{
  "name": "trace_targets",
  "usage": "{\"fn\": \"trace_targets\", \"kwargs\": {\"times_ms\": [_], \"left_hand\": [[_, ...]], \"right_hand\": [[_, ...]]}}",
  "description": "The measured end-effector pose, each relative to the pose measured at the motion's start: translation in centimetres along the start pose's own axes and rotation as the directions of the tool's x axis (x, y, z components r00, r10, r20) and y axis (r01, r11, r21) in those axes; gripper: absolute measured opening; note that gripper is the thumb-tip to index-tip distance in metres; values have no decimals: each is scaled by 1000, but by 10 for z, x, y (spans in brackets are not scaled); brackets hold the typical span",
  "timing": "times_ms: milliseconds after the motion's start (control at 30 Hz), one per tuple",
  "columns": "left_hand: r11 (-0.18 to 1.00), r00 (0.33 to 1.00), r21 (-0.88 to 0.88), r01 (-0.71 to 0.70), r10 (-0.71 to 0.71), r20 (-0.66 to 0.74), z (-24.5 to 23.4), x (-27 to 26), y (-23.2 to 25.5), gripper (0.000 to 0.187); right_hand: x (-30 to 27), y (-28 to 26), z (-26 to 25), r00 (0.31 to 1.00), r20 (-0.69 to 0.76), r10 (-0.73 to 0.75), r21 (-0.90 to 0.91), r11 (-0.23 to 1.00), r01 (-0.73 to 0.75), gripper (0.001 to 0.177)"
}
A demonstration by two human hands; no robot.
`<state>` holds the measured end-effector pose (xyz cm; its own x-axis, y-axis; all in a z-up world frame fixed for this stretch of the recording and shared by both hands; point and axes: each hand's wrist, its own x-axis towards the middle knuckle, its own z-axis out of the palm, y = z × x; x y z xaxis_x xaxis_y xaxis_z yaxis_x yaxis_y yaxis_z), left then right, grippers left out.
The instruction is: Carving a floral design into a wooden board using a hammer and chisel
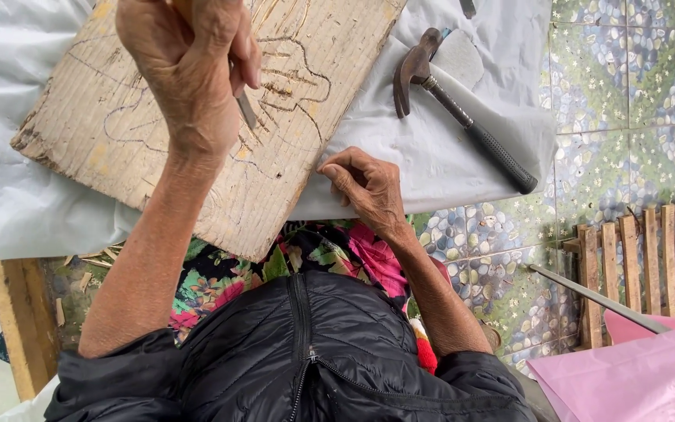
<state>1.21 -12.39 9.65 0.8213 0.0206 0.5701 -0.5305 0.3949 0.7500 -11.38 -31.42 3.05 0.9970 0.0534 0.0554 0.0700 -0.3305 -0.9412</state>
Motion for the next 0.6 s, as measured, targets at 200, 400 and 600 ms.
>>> {"fn": "trace_targets", "kwargs": {"times_ms": [200,400,600], "left_hand": [[988,974,42,148,-138,-182,20,10,0,49],[976,946,-12,216,-213,-246,20,11,3,43],[990,974,-64,127,-137,-182,22,7,0,22]], "right_hand": [[1,1,-3,999,42,8,7,1000,-8,20],[1,-2,-4,998,62,17,-41,999,-14,21],[0,0,-4,997,65,35,-20,999,-33,20]]}}
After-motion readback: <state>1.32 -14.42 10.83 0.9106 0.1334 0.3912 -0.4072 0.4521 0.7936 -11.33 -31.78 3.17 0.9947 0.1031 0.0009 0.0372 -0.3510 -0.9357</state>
